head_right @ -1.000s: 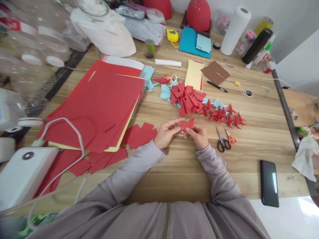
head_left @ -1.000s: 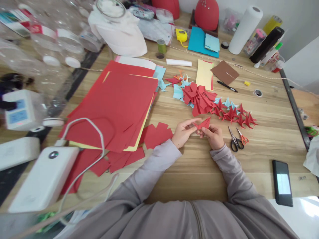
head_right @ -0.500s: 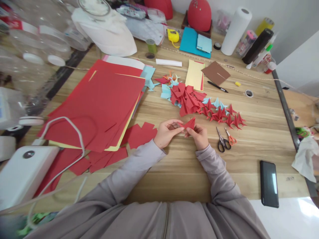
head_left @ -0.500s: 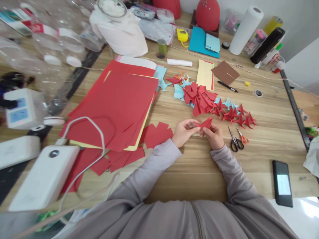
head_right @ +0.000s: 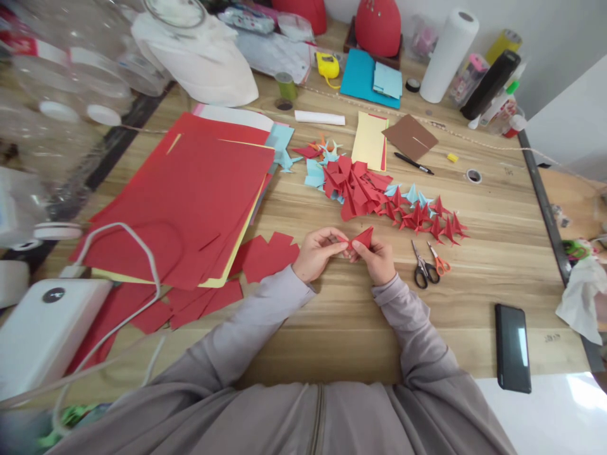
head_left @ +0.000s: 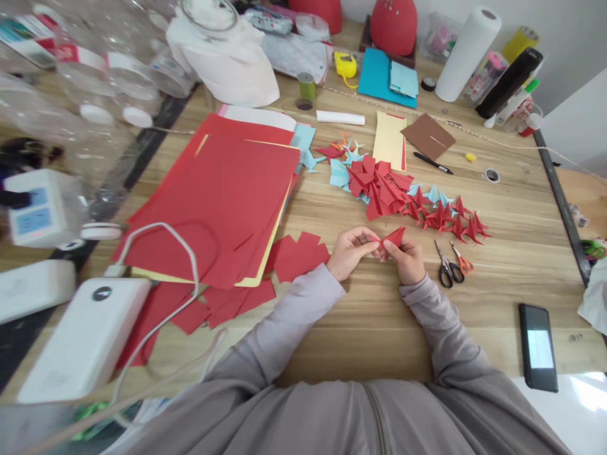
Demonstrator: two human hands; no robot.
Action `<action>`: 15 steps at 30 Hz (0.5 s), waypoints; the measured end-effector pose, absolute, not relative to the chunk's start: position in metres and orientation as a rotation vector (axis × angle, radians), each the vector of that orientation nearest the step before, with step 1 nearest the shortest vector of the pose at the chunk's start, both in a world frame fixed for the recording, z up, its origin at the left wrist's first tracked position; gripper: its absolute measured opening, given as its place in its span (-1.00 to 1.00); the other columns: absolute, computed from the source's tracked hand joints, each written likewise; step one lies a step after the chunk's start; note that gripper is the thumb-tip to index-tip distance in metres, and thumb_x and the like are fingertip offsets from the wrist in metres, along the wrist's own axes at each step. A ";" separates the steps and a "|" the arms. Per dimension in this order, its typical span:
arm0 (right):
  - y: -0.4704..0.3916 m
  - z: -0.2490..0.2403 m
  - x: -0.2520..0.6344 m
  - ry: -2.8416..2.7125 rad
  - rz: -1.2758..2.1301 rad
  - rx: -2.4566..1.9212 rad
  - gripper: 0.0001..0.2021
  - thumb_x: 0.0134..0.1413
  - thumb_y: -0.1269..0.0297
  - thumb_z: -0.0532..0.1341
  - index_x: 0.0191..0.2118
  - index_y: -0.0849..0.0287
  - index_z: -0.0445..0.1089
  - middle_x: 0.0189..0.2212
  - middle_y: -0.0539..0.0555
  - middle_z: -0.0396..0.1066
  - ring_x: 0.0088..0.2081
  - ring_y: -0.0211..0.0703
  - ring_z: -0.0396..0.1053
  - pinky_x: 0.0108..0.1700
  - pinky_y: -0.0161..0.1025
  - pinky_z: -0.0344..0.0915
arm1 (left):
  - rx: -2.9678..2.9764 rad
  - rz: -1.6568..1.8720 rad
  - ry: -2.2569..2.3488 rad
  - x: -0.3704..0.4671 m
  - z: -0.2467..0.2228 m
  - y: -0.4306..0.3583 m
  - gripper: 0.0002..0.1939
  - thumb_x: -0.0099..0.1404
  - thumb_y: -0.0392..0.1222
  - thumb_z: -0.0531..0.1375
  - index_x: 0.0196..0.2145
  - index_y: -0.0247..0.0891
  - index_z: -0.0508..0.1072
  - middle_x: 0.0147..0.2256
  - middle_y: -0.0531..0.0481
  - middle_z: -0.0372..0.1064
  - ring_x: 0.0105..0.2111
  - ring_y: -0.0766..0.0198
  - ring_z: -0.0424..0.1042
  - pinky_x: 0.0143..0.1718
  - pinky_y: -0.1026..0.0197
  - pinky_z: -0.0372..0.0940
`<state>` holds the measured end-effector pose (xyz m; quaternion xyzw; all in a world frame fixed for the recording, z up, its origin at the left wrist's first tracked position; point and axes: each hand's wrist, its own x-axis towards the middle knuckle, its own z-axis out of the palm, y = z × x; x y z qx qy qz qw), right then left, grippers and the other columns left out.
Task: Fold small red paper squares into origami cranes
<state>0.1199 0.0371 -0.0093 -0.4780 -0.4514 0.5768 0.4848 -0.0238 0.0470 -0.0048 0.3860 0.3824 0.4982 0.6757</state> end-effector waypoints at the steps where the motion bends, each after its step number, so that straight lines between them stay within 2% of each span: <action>1: 0.037 -0.010 0.120 -1.097 1.402 -1.158 -0.75 -0.10 0.09 0.31 -0.51 0.19 0.43 -0.62 -0.01 0.44 -0.60 -0.27 0.34 -0.52 -0.29 0.35 | 0.866 1.127 0.866 -0.023 -0.005 0.047 -0.80 0.02 -0.15 0.32 -0.47 -0.33 0.42 -0.60 0.05 0.41 -0.57 0.34 0.41 -0.44 0.26 0.32; 7: 0.038 -0.012 0.119 -1.064 1.350 -1.146 -0.80 -0.09 0.13 0.32 -0.49 0.17 0.44 -0.61 -0.03 0.44 -0.59 -0.28 0.35 -0.51 -0.28 0.35 | 0.826 1.161 0.970 -0.021 -0.002 0.047 -0.78 0.03 -0.12 0.31 -0.47 -0.34 0.46 -0.62 0.04 0.42 -0.60 0.35 0.40 -0.48 0.27 0.32; 15: 0.037 -0.003 0.117 -1.107 1.302 -1.183 -0.75 -0.07 0.09 0.30 -0.51 0.19 0.42 -0.63 -0.04 0.42 -0.62 -0.29 0.34 -0.52 -0.28 0.35 | 0.856 1.216 1.014 -0.020 0.000 0.044 -0.78 0.01 -0.11 0.32 -0.46 -0.34 0.49 -0.61 0.02 0.44 -0.59 0.32 0.43 -0.46 0.24 0.36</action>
